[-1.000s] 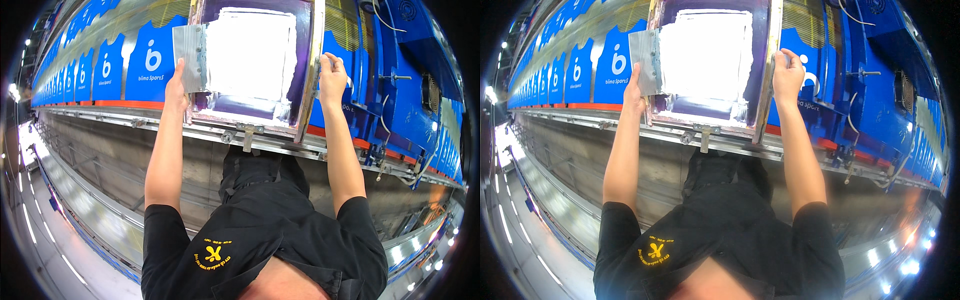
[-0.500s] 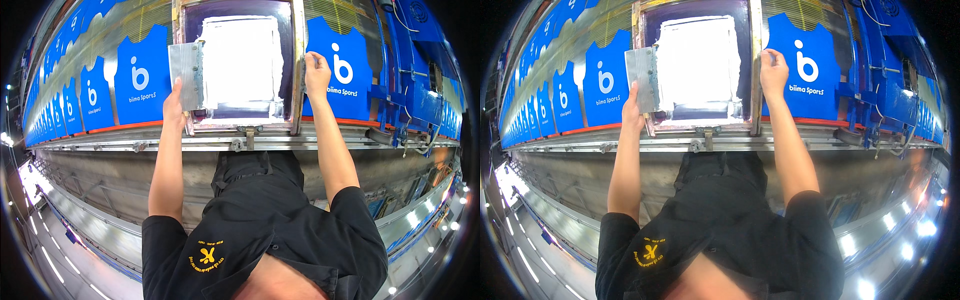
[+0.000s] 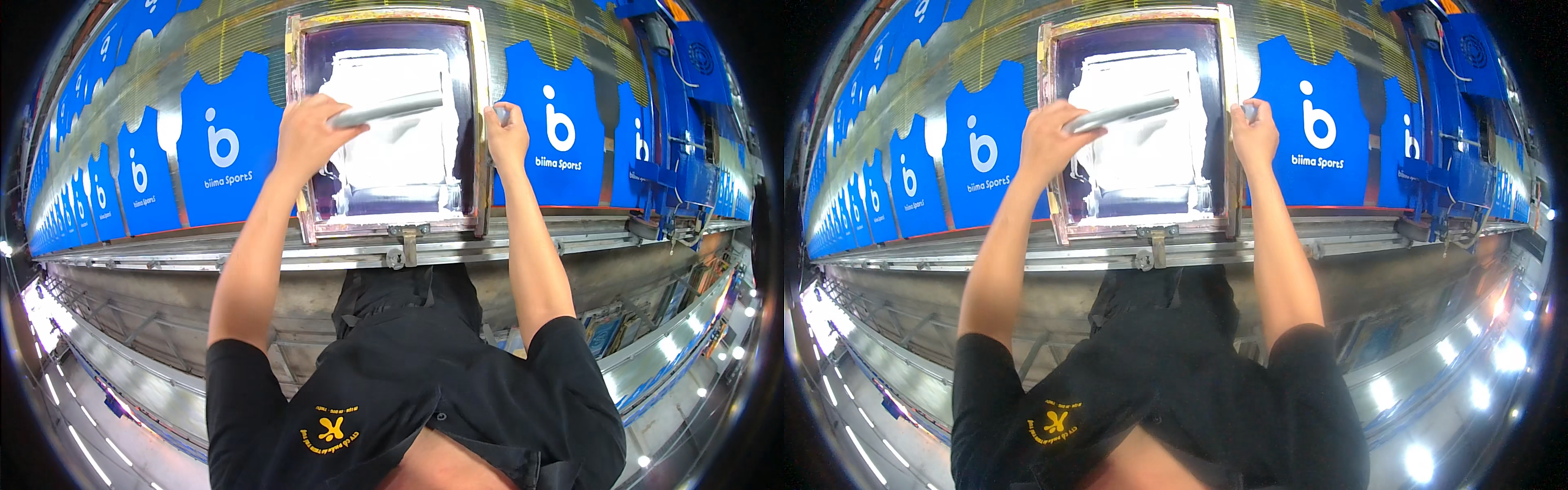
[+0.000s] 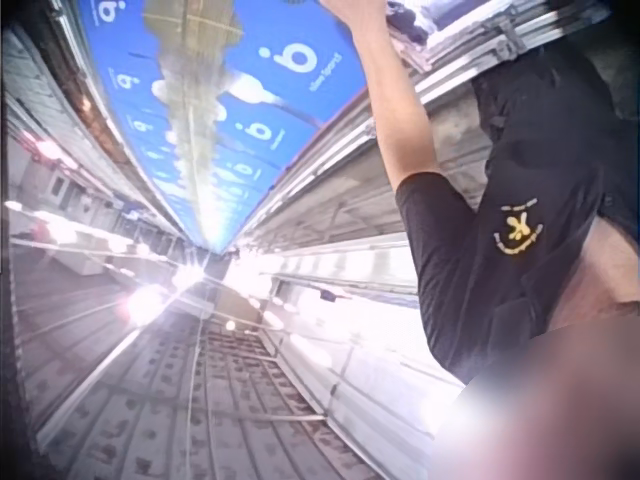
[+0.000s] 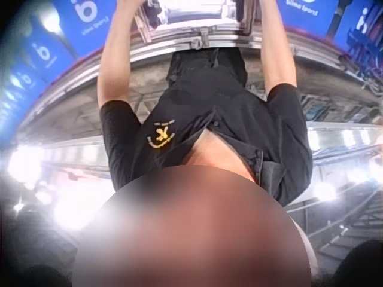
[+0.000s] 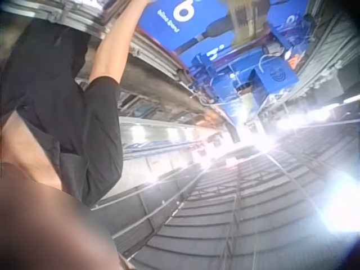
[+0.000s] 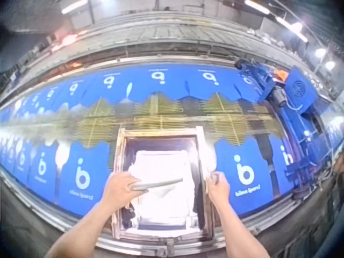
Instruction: The person uses a squeegee to spread white ink across a screen printing frame placed over a blue sports jersey. The person repeatedly pulls the squeegee across the screen to apply ink, then lifts the frame to reveal the printed logo on the jersey.
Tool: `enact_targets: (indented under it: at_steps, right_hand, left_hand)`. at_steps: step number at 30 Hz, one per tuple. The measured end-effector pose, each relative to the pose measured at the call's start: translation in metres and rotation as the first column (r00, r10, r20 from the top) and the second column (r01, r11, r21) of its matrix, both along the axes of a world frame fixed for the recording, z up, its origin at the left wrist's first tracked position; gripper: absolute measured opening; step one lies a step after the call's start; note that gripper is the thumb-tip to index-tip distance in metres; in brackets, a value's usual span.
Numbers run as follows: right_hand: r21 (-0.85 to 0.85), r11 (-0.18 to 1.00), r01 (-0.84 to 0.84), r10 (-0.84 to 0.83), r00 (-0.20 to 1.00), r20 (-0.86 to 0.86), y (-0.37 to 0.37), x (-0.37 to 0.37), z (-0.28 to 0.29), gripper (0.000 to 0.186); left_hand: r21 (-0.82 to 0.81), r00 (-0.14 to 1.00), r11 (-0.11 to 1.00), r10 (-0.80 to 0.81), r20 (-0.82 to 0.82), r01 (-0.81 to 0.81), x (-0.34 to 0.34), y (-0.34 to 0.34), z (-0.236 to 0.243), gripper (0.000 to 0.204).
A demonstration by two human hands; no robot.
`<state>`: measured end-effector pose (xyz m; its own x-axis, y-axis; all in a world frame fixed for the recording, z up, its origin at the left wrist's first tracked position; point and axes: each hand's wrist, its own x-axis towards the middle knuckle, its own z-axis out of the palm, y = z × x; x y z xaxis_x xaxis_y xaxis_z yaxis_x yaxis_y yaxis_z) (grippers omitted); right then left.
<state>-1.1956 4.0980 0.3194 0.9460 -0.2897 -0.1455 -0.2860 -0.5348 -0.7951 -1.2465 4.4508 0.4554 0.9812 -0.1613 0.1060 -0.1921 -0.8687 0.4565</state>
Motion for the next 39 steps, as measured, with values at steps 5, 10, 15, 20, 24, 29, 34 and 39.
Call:
enact_targets:
  at_steps: [5, 10, 15, 20, 24, 29, 34, 39]
  right_hand:
    - [-0.052, 0.998, 0.020, -0.019, 1.000, 0.013, 0.011, 0.001, -0.006, 0.037]
    - [0.043, 0.998, 0.039, -0.041, 0.998, 0.041, 0.019, -0.002, -0.004, 0.034]
    - [-0.387, 0.920, 0.062, 0.057, 0.955, 0.290, 0.045, 0.030, 0.031, 0.046]
    - [-0.449, 0.743, -0.497, 0.662, 0.646, 0.380, 0.111, 0.128, 0.072, 0.046]
    - [-0.524, 0.627, -0.576, 0.711, 0.698, 0.085, 0.151, 0.135, 0.059, 0.036]
    - [-0.595, 0.589, -0.546, 0.757, 0.630, 0.172, 0.135, 0.038, 0.039, 0.028]
    - [-0.462, 0.669, -0.582, 0.731, 0.631, 0.262, 0.115, -0.106, 0.044, 0.045]
    - [-0.454, 0.639, -0.621, 0.758, 0.611, 0.230, 0.108, -0.171, 0.049, 0.048]
  left_hand:
    - [0.086, 0.980, 0.985, -0.159, 0.121, 0.149, 0.092, 0.017, -0.024, 0.037]
    - [0.063, 0.976, 0.978, -0.202, 0.078, 0.197, 0.158, 0.030, -0.050, 0.038]
    - [0.159, 0.986, 0.974, -0.155, -0.063, 0.163, 0.171, 0.039, -0.065, 0.041]
    - [0.242, 0.989, 0.963, -0.092, -0.119, 0.119, 0.174, 0.042, -0.059, 0.042]
    - [0.226, 0.998, 0.973, -0.046, -0.033, 0.052, 0.164, 0.042, -0.064, 0.044]
    - [0.301, 0.997, 0.952, -0.042, -0.070, 0.061, 0.067, 0.032, -0.078, 0.035]
    - [0.093, 0.999, 0.995, -0.042, 0.033, 0.038, -0.086, 0.011, -0.078, 0.029]
    - [0.062, 0.998, 0.997, -0.057, 0.026, 0.055, -0.153, 0.008, -0.078, 0.044]
